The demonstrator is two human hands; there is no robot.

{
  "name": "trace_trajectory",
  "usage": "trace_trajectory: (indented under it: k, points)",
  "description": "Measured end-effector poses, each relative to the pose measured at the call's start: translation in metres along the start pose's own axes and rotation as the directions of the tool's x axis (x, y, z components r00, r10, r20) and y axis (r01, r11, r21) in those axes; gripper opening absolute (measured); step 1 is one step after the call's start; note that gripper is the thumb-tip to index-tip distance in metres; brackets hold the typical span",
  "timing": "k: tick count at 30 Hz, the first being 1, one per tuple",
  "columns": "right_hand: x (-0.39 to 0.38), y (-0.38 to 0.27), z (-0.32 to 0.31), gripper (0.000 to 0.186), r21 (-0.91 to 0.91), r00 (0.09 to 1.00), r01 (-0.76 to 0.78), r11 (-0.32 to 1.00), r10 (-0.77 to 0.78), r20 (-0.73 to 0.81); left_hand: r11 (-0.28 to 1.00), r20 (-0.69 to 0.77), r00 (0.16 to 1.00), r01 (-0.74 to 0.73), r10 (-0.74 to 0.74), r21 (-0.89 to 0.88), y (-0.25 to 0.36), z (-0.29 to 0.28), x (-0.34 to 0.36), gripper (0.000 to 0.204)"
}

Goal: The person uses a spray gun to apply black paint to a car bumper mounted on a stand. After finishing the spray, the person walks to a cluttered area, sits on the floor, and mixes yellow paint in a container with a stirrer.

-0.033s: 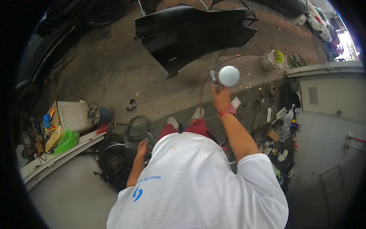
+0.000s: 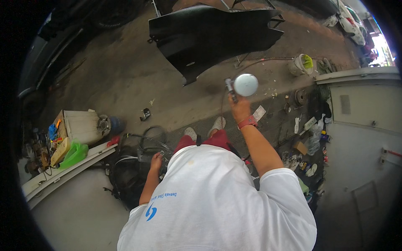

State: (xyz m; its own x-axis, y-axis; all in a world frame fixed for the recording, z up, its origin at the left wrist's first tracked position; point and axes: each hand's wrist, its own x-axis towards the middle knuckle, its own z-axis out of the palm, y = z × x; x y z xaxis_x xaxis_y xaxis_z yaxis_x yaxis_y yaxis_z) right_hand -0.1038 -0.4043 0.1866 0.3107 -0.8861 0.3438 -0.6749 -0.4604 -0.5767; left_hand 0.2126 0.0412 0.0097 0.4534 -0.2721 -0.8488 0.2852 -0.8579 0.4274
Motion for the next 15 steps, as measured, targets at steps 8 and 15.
trace_trajectory:
  k: [8, 15]
  points:
    - [-0.047, -0.014, 0.101, 0.035, -0.027, 0.865, 0.129, 0.991, -0.099, 0.492, 1.0, -0.101, 0.995, 0.02, -0.022, -0.015, 0.026, -0.034, -0.015, 0.046]
    - [-0.039, 0.002, 0.117, 0.039, 0.014, 0.858, 0.087, 0.996, -0.082, 0.507, 0.996, -0.117, 0.992, 0.063, -0.055, 0.063, -0.009, -0.063, -0.036, 0.046]
